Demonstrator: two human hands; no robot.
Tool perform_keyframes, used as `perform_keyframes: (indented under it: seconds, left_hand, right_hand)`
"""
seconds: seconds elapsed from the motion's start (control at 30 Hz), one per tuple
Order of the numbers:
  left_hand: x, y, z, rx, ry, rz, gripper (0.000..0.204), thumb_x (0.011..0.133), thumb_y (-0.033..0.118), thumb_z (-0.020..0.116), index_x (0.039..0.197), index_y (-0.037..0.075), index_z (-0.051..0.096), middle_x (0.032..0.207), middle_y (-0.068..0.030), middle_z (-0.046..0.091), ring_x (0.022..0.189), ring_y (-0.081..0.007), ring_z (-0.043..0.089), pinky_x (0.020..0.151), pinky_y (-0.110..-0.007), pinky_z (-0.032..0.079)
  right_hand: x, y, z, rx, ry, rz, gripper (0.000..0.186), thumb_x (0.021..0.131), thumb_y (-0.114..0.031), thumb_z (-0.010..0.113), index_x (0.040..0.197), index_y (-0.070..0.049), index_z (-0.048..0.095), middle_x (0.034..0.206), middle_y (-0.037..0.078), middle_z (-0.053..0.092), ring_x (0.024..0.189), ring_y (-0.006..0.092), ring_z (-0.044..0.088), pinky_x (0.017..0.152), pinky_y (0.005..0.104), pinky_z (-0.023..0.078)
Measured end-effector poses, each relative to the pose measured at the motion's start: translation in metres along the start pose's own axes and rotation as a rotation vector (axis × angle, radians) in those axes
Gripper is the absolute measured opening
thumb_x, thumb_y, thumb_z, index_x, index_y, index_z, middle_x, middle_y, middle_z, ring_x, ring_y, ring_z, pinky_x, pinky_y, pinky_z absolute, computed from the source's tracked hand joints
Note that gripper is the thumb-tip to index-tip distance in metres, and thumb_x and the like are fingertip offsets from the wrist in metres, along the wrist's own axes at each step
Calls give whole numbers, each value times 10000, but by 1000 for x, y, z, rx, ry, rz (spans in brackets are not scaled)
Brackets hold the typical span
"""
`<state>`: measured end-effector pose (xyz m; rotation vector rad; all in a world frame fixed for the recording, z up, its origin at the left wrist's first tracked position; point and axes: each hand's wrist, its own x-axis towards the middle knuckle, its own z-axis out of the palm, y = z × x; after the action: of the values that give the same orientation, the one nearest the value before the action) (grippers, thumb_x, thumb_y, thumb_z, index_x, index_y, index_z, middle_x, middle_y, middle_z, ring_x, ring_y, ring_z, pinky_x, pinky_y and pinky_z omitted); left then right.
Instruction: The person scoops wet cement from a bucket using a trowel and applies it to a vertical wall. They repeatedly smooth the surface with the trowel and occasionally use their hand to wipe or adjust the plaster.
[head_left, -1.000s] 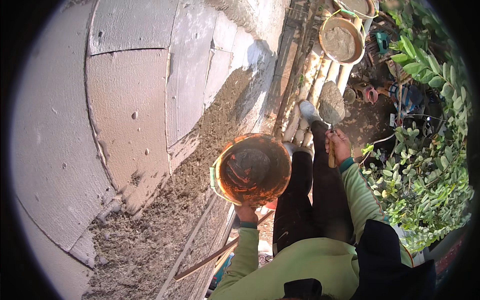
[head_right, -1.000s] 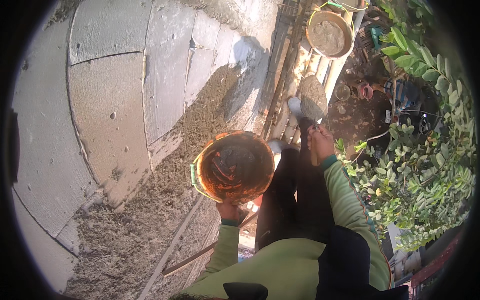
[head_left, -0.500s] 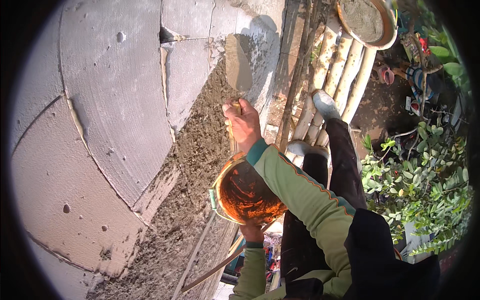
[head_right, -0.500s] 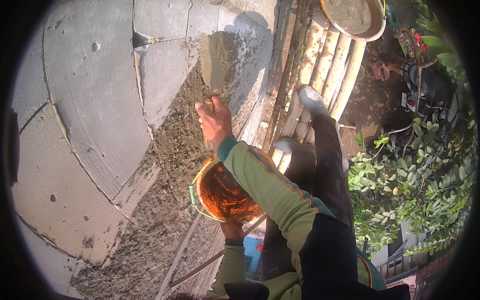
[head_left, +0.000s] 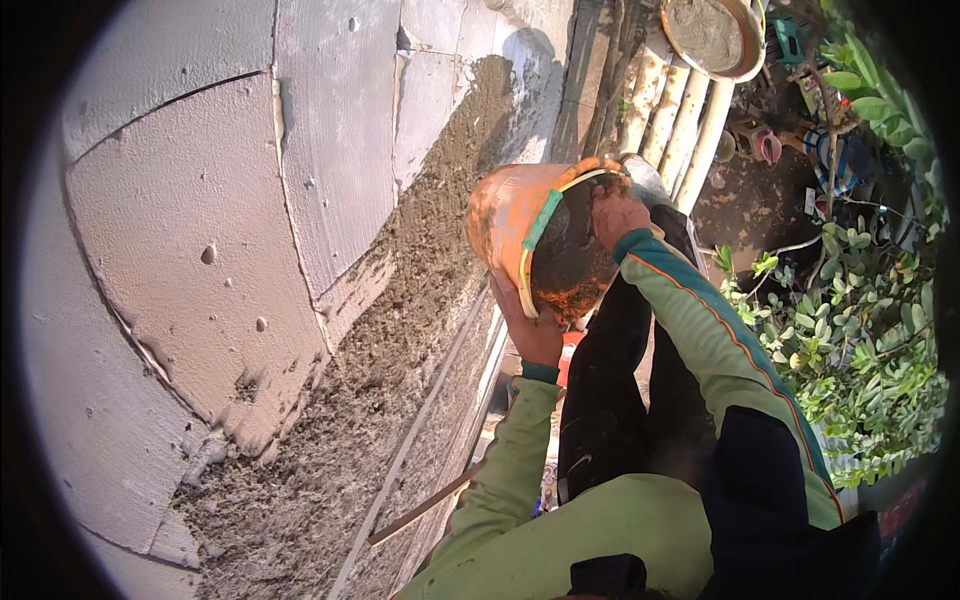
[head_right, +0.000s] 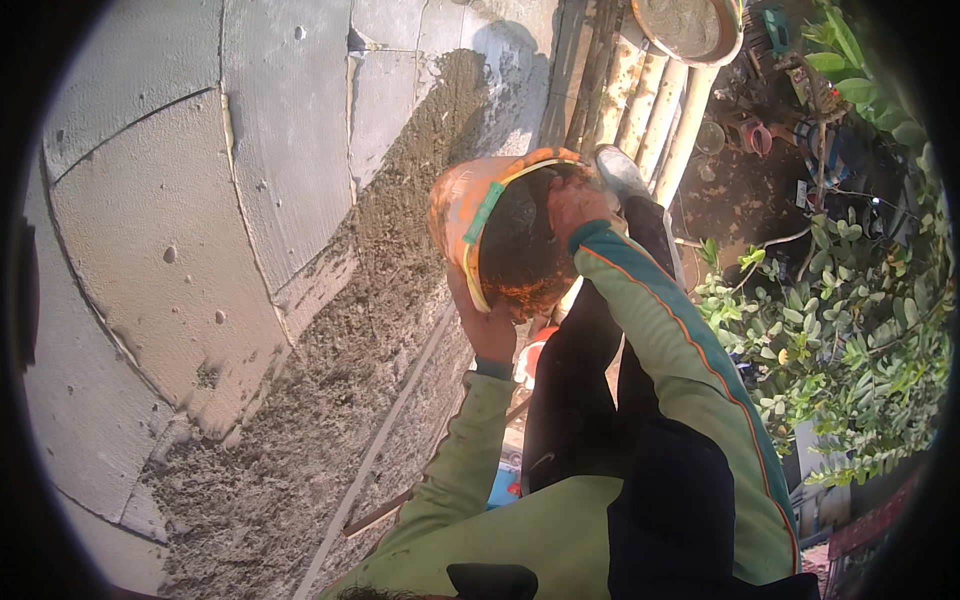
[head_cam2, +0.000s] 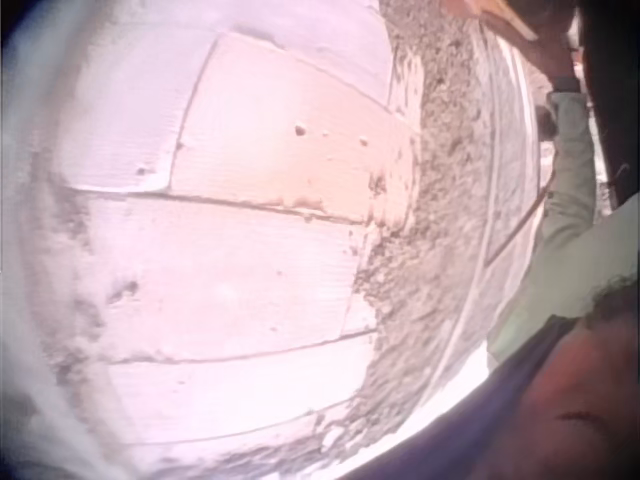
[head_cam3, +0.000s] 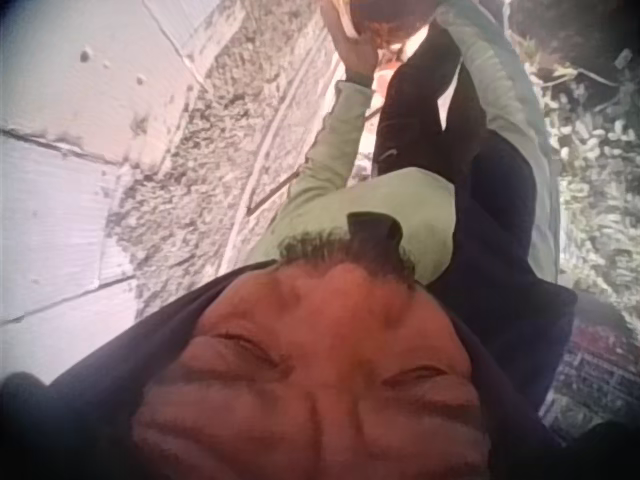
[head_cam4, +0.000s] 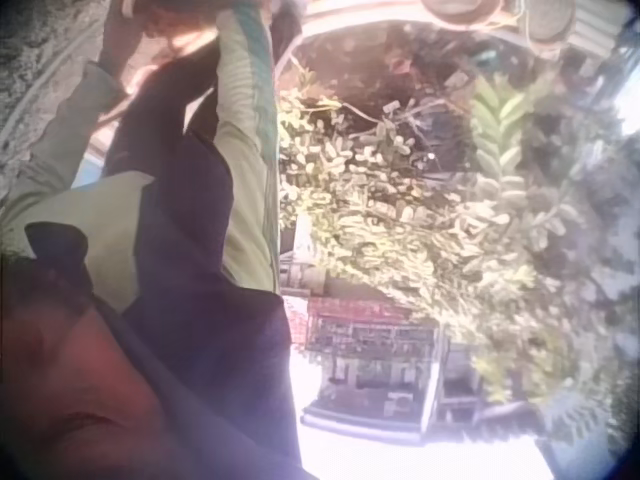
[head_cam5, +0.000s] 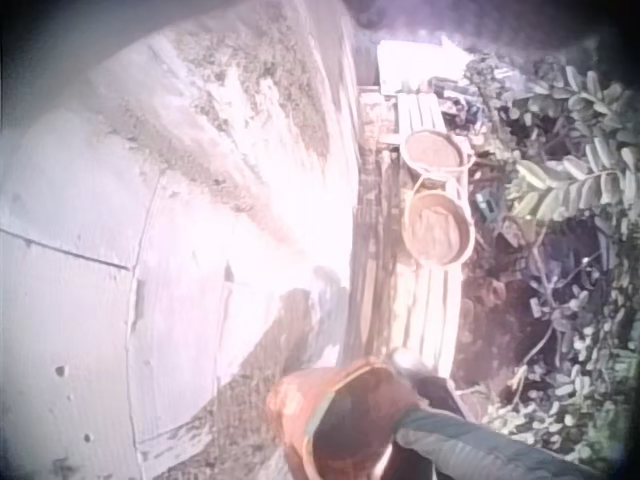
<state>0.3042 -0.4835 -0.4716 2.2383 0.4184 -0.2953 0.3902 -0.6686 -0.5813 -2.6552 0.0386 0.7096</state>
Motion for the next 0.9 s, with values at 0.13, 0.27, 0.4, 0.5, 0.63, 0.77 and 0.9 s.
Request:
perform_keyframes:
  seconds: [0.13,0.27,0.4,0.5,0.63,0.77,0.9]
  left_hand:
    - [18,40,-6,79,-40,112,866,796,-44,519,1606,8,215,1646,-278,200,1548,-401,179,1229,-455,208]
    - [18,47,-14,-19,-119,43,833,811,-31,538,1585,-4,232,1566,-307,254,1448,-464,271,1166,-485,304]
    - [8,11,-13,-468,-79,-378,706,810,-53,558,1491,-4,378,1310,-168,563,1139,-283,594,942,-394,507]
    - [16,-24,14,-621,54,-511,604,819,-24,597,1405,18,458,1150,-102,614,910,-206,645,743,-352,548]
    - [24,-61,38,-729,124,-735,565,820,-17,558,1374,45,467,1121,-123,635,909,-254,678,674,-366,578]
    - [9,-95,32,-836,162,-824,596,822,-39,523,1406,56,445,1268,-158,602,1050,-345,680,829,-495,627]
    - [-17,-119,19,-775,239,-891,609,839,-47,504,1430,79,427,1311,-156,584,1082,-351,672,821,-502,632]
  right_hand:
    - [2,20,13,-103,-363,-68,244,947,-214,546,1090,-77,689,1065,159,705,933,362,710,752,461,580]
    - [-14,25,9,175,-473,-206,283,916,-266,575,1018,-81,763,928,155,745,921,330,732,759,471,580]
    - [-23,31,9,814,-916,72,406,917,-415,643,1035,-39,742,766,114,680,599,242,646,585,402,532]
    - [-23,45,10,822,-926,153,439,910,-441,668,1040,-25,725,718,71,643,559,196,589,537,368,486]
    - [-19,70,4,1289,-895,283,304,936,-321,680,946,-18,676,683,35,583,540,119,525,495,302,424]
    - [-22,110,18,1698,-645,413,170,943,-188,651,980,-23,649,711,8,580,536,107,532,472,276,433]
    - [1,148,78,1862,-57,506,155,927,-119,620,1060,-43,646,759,28,602,594,115,566,523,274,474]
